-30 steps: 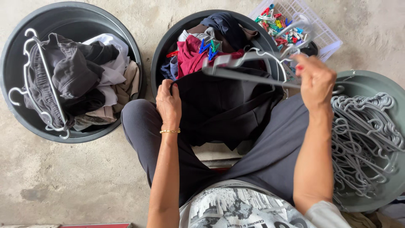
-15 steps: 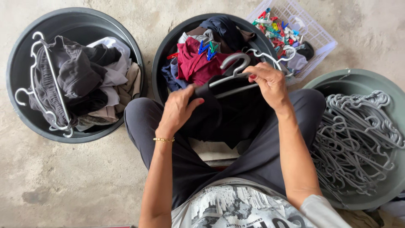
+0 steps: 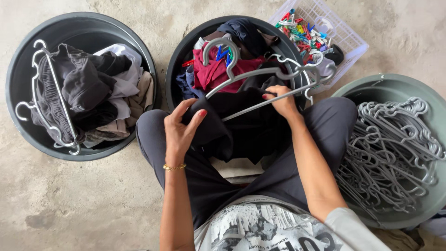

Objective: The person sorts items of clothing from a central basin into separate bins, placing some on hangers and securing others with clips before walking to a washing area and placing a load into a machine.

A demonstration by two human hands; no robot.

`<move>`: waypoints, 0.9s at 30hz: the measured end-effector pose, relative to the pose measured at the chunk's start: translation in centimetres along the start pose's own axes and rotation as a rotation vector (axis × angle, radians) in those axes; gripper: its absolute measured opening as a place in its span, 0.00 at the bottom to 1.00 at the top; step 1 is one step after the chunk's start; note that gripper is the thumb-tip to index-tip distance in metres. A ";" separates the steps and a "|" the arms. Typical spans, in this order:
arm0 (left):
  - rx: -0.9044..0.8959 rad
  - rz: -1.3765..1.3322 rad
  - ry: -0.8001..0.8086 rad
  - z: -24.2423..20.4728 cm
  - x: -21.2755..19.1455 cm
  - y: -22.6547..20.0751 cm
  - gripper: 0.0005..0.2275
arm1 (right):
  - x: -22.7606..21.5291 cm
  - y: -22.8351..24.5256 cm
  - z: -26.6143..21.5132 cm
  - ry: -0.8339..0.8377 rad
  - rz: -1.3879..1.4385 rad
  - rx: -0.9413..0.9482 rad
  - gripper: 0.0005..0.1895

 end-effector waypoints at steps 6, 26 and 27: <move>0.129 0.220 0.004 0.5 -3.0 -0.7 0.16 | -10.3 0.8 1.4 -0.283 0.435 0.197 0.06; 0.297 0.343 -0.078 1.0 2.2 -1.9 0.14 | -5.6 18.0 2.3 0.094 -0.015 -0.021 0.14; 0.276 0.421 -0.083 1.1 2.5 -2.0 0.15 | -5.4 16.7 2.3 0.034 0.031 0.004 0.14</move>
Point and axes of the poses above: each hand's wrist, its own z-axis towards the middle knuckle, its own x-axis out of the palm, y = z × x, the point moved 7 cm from there along z, towards the middle knuckle, and after that the axes turned 9 degrees about z, right-handed, at the moved point
